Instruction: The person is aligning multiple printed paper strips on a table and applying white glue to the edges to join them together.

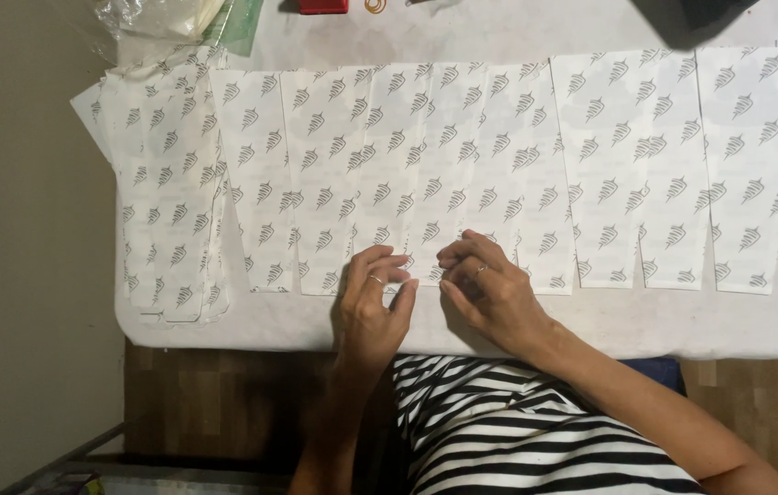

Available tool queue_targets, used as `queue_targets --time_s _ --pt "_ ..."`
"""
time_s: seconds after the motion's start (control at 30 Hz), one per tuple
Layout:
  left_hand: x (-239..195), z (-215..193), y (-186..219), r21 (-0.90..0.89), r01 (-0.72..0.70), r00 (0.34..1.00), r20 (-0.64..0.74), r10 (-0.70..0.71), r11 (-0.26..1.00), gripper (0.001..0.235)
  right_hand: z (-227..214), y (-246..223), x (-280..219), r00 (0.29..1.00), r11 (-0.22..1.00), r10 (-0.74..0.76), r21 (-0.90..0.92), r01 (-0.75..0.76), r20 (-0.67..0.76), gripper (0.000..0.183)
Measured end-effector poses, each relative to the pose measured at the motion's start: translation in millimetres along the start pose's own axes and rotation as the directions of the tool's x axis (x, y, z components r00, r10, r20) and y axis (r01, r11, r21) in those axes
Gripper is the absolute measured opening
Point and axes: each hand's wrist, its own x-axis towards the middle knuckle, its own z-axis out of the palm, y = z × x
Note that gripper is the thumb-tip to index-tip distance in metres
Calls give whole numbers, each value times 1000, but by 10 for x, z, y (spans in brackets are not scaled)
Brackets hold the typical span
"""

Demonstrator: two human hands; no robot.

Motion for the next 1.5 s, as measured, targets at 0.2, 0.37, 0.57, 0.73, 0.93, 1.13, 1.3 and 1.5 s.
queue_targets --time_s 0.2,0.37,0.57,0.73,0.93,1.13,1.3,1.5 --pt "29 13 83 12 68 996 -52 -67 998 23 102 124 17 996 996 86 -31 -86 20 15" --pt "-37 50 99 12 110 987 -115 -108 994 18 21 48 49 996 997 72 -26 -70 60 9" --pt "-111 301 162 248 107 974 -222 -50 963 31 -12 8 34 990 994 103 15 -105 93 16" --pt "-108 266 147 171 107 974 -217 -69 979 25 -29 28 29 992 995 87 42 -91 87 15" --pt "-98 275 195 135 82 966 -255 -45 987 17 2 17 112 988 991 129 35 -132 88 14" --pt "-86 291 231 177 70 961 -277 -19 982 17 91 80 40 993 996 90 -25 -88 73 18" --pt "-113 317 223 223 32 951 -306 38 974 15 -88 52 50 978 990 137 24 -142 158 15" --pt "-56 -128 339 128 -45 954 -288 81 991 7 -93 -49 113 987 988 103 102 -116 124 23"
